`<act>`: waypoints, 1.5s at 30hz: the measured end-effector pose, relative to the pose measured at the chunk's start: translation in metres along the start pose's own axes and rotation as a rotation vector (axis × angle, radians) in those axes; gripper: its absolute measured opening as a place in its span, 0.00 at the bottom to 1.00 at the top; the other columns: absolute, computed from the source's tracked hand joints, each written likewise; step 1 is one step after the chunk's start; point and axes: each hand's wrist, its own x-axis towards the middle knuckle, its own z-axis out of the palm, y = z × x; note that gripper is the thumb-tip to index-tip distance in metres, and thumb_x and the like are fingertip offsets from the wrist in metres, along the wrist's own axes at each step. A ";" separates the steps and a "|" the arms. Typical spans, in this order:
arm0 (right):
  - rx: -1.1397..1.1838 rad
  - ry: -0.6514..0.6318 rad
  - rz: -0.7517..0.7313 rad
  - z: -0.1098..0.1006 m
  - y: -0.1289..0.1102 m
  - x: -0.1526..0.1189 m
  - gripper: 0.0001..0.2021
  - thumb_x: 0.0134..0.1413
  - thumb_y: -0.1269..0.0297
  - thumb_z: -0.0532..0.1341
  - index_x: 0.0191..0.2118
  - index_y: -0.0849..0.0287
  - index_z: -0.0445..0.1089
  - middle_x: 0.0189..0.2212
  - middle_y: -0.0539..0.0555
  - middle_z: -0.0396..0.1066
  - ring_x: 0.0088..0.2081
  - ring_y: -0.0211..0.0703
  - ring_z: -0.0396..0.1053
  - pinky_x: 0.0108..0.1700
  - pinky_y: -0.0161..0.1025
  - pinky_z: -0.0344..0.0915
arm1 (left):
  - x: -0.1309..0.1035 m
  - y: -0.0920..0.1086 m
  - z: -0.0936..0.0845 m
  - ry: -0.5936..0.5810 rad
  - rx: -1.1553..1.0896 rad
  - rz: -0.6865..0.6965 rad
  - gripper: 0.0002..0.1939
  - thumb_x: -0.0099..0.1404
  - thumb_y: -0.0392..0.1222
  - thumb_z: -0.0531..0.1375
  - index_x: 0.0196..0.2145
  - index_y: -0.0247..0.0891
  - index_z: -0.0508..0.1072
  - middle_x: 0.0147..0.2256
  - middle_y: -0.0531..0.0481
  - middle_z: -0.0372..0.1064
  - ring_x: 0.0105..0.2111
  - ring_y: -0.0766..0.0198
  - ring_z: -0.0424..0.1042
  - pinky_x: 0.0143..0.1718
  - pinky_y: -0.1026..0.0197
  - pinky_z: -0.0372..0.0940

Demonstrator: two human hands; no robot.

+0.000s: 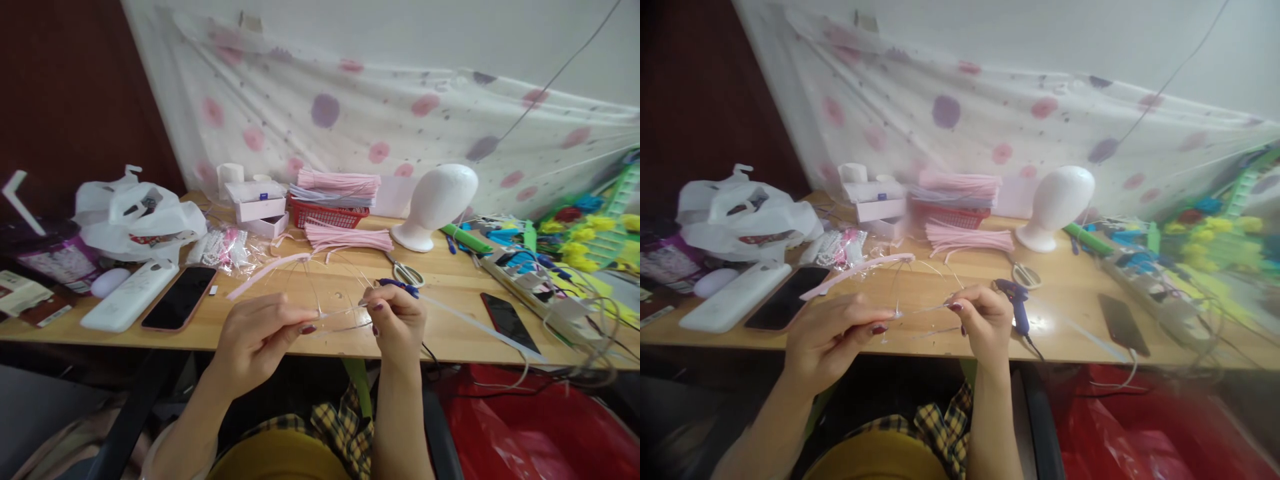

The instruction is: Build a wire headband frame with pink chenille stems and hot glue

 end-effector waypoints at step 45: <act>-0.366 -0.147 -0.096 -0.005 -0.013 0.009 0.16 0.66 0.51 0.55 0.51 0.49 0.73 0.61 0.55 0.64 0.65 0.51 0.56 0.65 0.52 0.51 | 0.022 -0.035 0.010 0.208 0.185 0.147 0.13 0.69 0.38 0.60 0.25 0.38 0.71 0.18 0.58 0.66 0.17 0.72 0.62 0.20 0.67 0.55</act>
